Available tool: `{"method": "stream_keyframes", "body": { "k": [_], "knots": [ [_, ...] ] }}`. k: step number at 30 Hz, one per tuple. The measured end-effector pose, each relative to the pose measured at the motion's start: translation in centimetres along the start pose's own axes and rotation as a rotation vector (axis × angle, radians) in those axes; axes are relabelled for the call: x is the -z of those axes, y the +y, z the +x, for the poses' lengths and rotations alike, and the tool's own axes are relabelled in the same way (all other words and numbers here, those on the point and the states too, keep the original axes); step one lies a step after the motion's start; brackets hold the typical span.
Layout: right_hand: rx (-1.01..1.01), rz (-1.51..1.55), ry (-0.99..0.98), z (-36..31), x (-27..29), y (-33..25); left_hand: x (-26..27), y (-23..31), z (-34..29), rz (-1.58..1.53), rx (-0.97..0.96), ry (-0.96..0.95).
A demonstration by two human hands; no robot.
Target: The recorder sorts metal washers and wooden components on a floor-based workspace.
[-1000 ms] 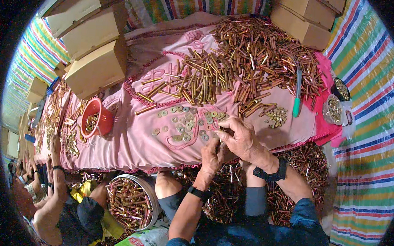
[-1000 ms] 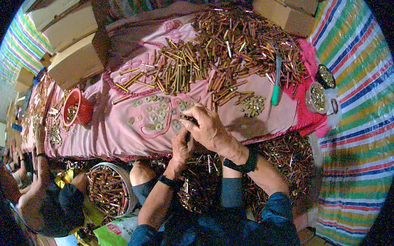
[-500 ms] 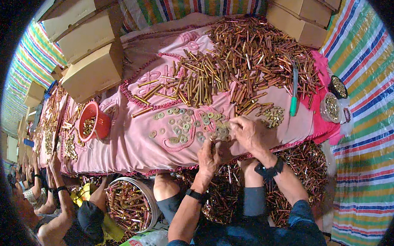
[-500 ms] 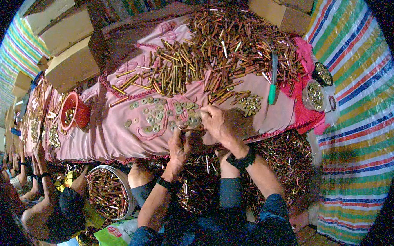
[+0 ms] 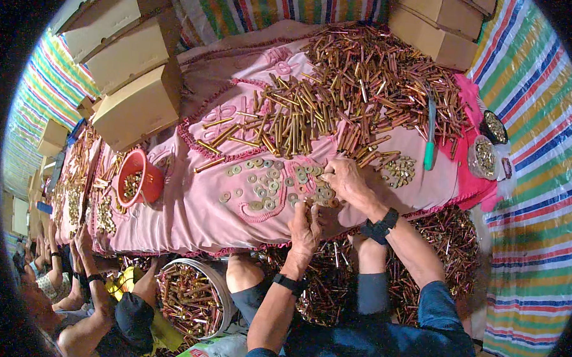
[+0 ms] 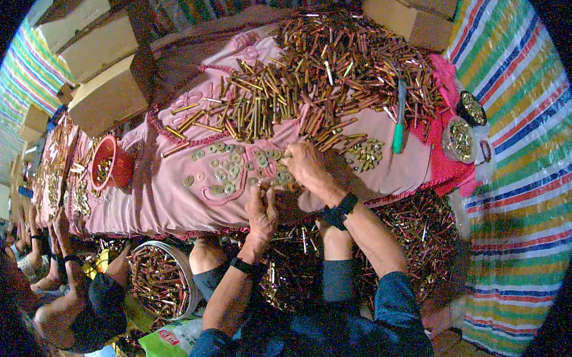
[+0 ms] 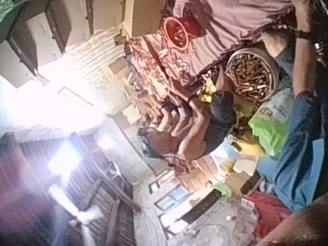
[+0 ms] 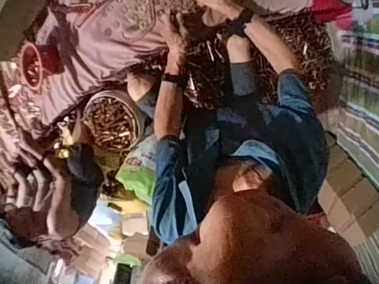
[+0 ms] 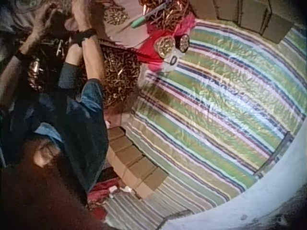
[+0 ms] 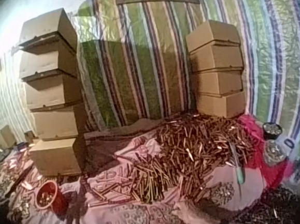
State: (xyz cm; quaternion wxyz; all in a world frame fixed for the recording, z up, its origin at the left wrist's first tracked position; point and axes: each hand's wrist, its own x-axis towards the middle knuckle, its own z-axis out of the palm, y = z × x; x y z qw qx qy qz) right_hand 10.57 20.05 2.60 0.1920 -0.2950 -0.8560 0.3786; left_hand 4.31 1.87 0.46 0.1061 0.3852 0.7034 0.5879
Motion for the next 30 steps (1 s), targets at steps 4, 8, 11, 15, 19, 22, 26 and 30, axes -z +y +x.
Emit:
{"method": "stream_keyframes", "body": {
  "k": [4, 8, 11, 15, 19, 22, 26, 30],
  "knots": [
    [0.145, -0.203, 0.136, 0.1, -0.6, 1.2, -0.3, 1.7, 0.2, -0.050, 0.010, -0.032],
    [0.142, -0.156, 0.093, 0.4, 0.3, 0.6, -0.4, 0.3, -0.1, -0.082, -0.032, -0.052],
    [-0.062, 0.020, -0.003, 0.4, 0.7, -1.9, 0.0, -1.3, -0.5, 0.027, -0.072, -0.041],
    [-0.102, 0.291, 0.096, -0.5, 2.2, 2.0, -2.3, -1.1, -0.3, 0.036, -0.119, -0.074],
    [-0.152, 0.806, -0.264, -4.8, 3.9, -5.2, -0.6, -2.0, -1.0, 0.050, 0.019, -0.162],
    [-0.177, 0.449, -0.380, -5.8, 3.6, -8.4, -0.1, -1.6, -0.7, -0.005, -0.144, -0.120],
    [-0.128, 0.487, -0.264, -5.5, 3.7, -7.0, -1.1, -0.8, -0.6, 0.156, -0.219, -0.079],
    [-0.066, 0.517, -0.104, -5.0, 5.5, -8.9, 0.1, -0.9, -0.6, 0.100, -0.251, -0.136]
  ]
}}
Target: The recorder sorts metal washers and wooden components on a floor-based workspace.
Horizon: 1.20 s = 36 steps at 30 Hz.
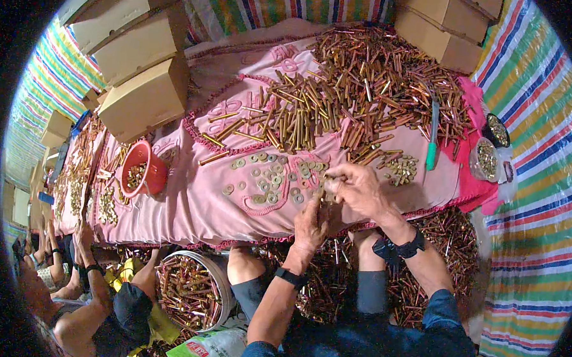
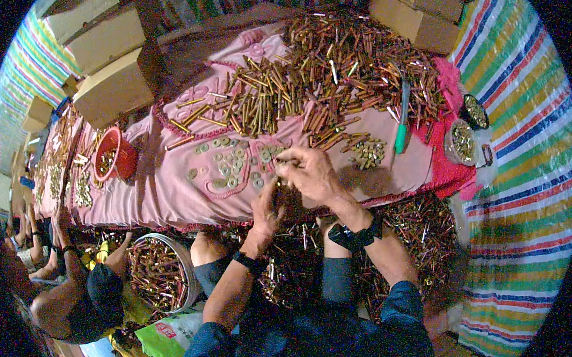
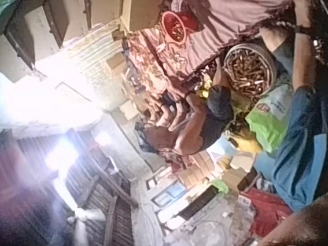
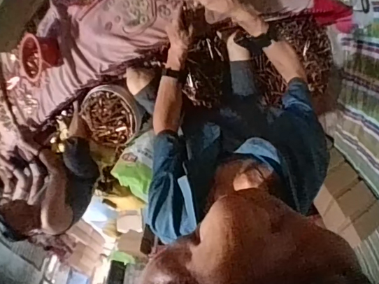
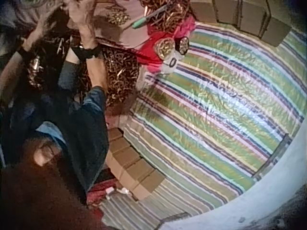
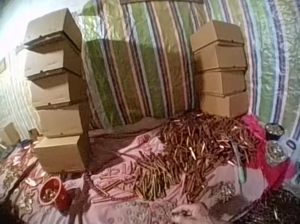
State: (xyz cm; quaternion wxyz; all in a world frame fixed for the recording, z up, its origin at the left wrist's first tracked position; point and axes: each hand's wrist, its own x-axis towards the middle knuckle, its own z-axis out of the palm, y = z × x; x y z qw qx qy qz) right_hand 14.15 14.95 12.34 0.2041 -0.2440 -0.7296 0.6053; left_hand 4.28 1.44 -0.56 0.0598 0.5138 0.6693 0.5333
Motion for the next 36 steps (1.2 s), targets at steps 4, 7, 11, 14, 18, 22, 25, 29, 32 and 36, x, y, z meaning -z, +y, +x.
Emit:
{"method": "stream_keyframes", "body": {
  "k": [4, 7, 11, 14, 18, 22, 25, 29, 32, 36],
  "knots": [
    [0.058, 0.362, 0.101, 0.1, 0.2, 2.1, 0.1, 0.2, 0.1, -0.041, 0.015, 0.055],
    [-0.027, 0.526, 0.245, -0.7, 0.1, 2.3, -0.1, 0.3, 0.3, -0.019, 0.003, 0.022],
    [0.028, 0.513, 0.319, -0.5, 0.2, 2.8, -0.3, 0.3, 0.5, -0.013, 0.019, -0.014],
    [0.147, 0.475, 0.366, 0.6, 0.6, 0.0, -0.2, -0.4, 0.0, 0.045, 0.008, -0.002],
    [0.066, 0.515, 0.419, 0.9, 0.6, 1.1, -0.4, -0.4, -0.1, 0.013, 0.034, -0.014],
    [-0.054, 0.590, 0.322, -0.7, -1.8, 5.3, -0.4, 0.1, 0.2, -0.021, 0.016, -0.002],
    [-0.045, 0.555, 0.303, -0.9, -3.0, 5.6, -0.1, 0.3, 0.4, -0.025, 0.061, -0.034],
    [-0.036, 0.412, 0.293, -0.7, -3.0, 6.0, 0.1, 1.0, 0.5, -0.037, 0.077, -0.031],
    [0.003, 0.362, 0.309, -1.0, -3.5, 5.3, 0.0, 1.1, 0.4, -0.027, 0.079, -0.011],
    [0.027, 0.344, 0.342, -0.9, -4.1, 5.4, -0.3, 0.5, 0.2, 0.018, 0.086, 0.005]
  ]
}}
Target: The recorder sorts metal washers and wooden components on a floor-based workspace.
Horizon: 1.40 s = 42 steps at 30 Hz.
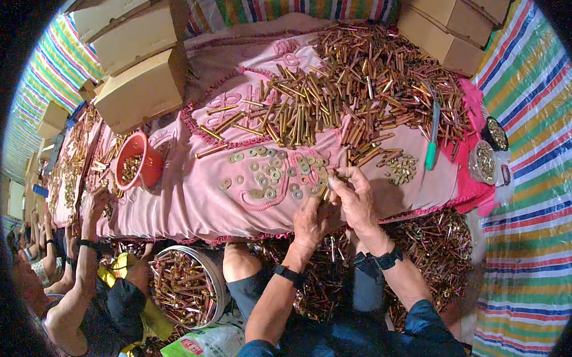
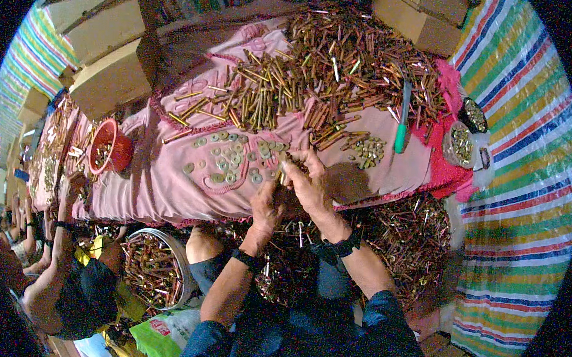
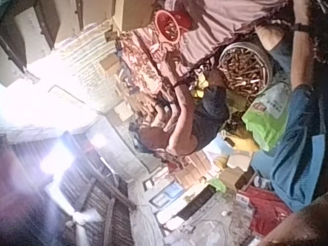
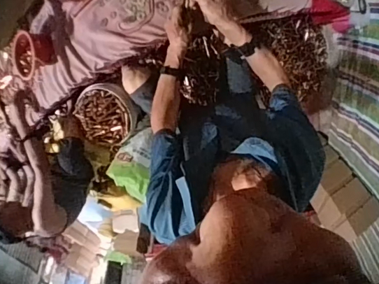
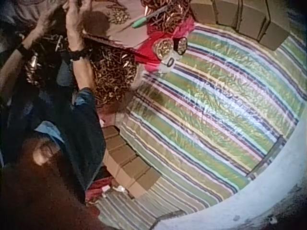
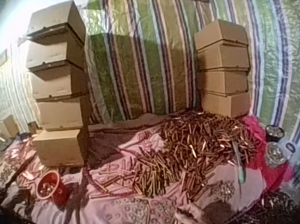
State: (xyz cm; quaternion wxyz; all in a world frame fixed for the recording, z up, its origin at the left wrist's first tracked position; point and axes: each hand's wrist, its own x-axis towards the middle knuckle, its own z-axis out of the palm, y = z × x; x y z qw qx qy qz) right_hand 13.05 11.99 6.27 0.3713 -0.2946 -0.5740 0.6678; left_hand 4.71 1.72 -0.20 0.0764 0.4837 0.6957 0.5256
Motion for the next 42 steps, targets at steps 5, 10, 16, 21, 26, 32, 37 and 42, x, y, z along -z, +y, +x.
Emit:
{"method": "stream_keyframes", "body": {
  "k": [5, 10, 16, 21, 26, 32, 37, 42],
  "knots": [
    [-0.037, 0.027, 0.007, -0.4, -0.2, -0.1, -0.3, -0.5, -0.3, 0.033, -0.041, 0.042],
    [-0.051, -0.037, 0.025, -0.3, -0.6, -0.8, -0.4, -0.6, -0.4, 0.036, -0.022, 0.028],
    [0.186, -0.274, -0.002, -0.4, -0.9, -0.1, -0.5, -0.4, -0.7, 0.036, -0.002, 0.061],
    [0.479, -0.601, 0.017, 0.0, -1.1, 0.3, -0.7, -0.3, -0.7, 0.016, -0.020, 0.081],
    [0.349, -0.459, 0.015, -0.1, -1.8, 0.1, -0.6, -0.6, -0.9, 0.001, -0.027, 0.044],
    [-0.114, -0.205, -0.076, 0.6, -1.2, -0.7, -0.2, 0.5, -0.7, -0.050, -0.029, 0.055],
    [-0.160, -0.079, -0.101, 0.6, -1.3, -0.1, -0.1, 0.2, -0.9, -0.046, -0.047, 0.074],
    [-0.156, -0.002, -0.085, 0.5, -0.9, -0.5, -0.4, -0.3, -1.2, -0.024, -0.020, 0.080]
  ]
}}
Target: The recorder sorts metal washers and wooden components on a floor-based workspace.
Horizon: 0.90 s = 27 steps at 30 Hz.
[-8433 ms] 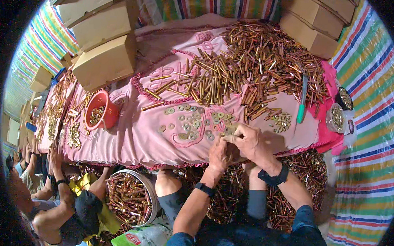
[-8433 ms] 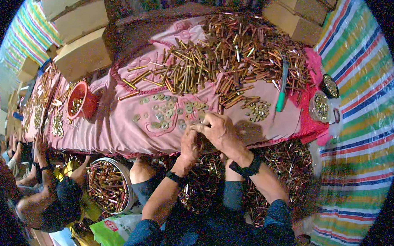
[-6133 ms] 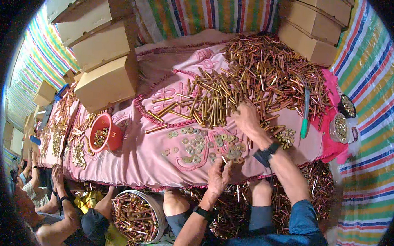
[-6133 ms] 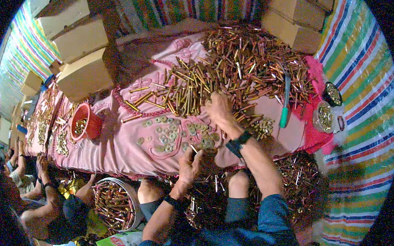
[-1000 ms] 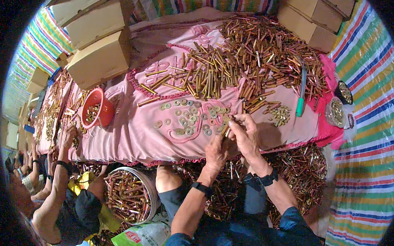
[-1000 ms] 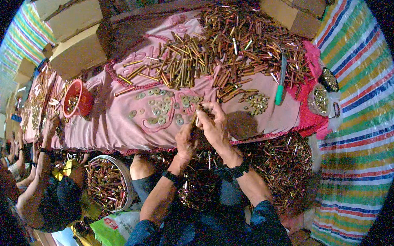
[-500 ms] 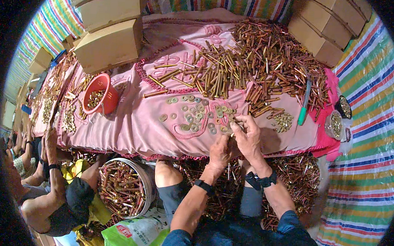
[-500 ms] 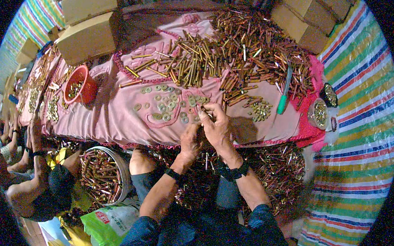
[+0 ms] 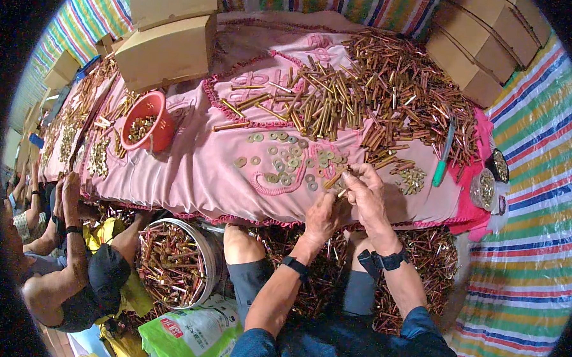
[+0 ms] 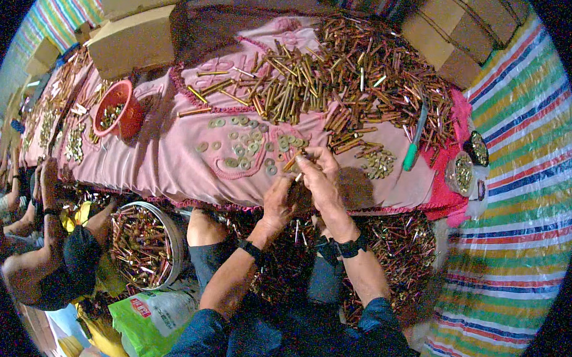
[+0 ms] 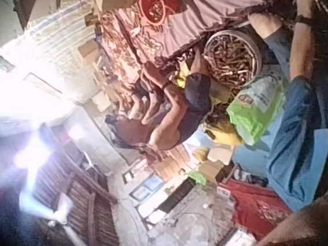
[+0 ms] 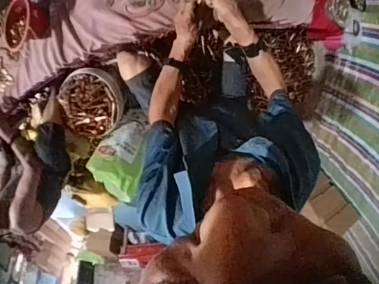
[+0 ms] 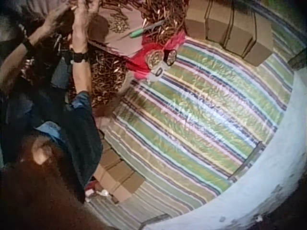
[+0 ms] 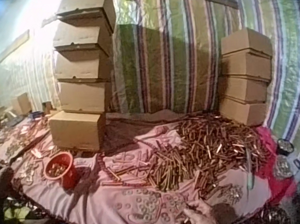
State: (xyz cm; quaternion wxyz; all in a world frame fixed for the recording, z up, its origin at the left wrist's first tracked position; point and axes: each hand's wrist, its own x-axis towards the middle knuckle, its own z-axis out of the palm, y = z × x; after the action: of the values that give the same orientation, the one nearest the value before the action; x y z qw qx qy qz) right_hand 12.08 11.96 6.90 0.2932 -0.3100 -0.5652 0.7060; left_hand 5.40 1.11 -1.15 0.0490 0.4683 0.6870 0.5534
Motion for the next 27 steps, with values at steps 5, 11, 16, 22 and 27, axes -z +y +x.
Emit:
{"method": "stream_keyframes", "body": {
  "k": [5, 11, 16, 22, 27],
  "knots": [
    [-0.019, 0.120, -0.016, -0.1, 0.6, 0.3, -0.1, 0.2, 0.1, 0.016, 0.006, -0.025],
    [0.075, 0.026, 0.013, -0.7, -0.1, 0.6, -0.1, -0.9, -0.6, 0.014, 0.070, -0.097],
    [0.118, 0.005, 0.036, -1.1, -0.1, 1.2, -0.2, -0.7, -0.2, 0.026, -0.020, -0.042],
    [0.156, -0.067, 0.089, -1.4, 0.0, 0.8, -0.3, -0.3, 0.1, 0.005, 0.021, -0.044],
    [0.193, -0.004, 0.079, -1.7, 1.7, -2.2, 0.1, -0.8, -0.3, 0.033, -0.019, -0.041]
  ]
}}
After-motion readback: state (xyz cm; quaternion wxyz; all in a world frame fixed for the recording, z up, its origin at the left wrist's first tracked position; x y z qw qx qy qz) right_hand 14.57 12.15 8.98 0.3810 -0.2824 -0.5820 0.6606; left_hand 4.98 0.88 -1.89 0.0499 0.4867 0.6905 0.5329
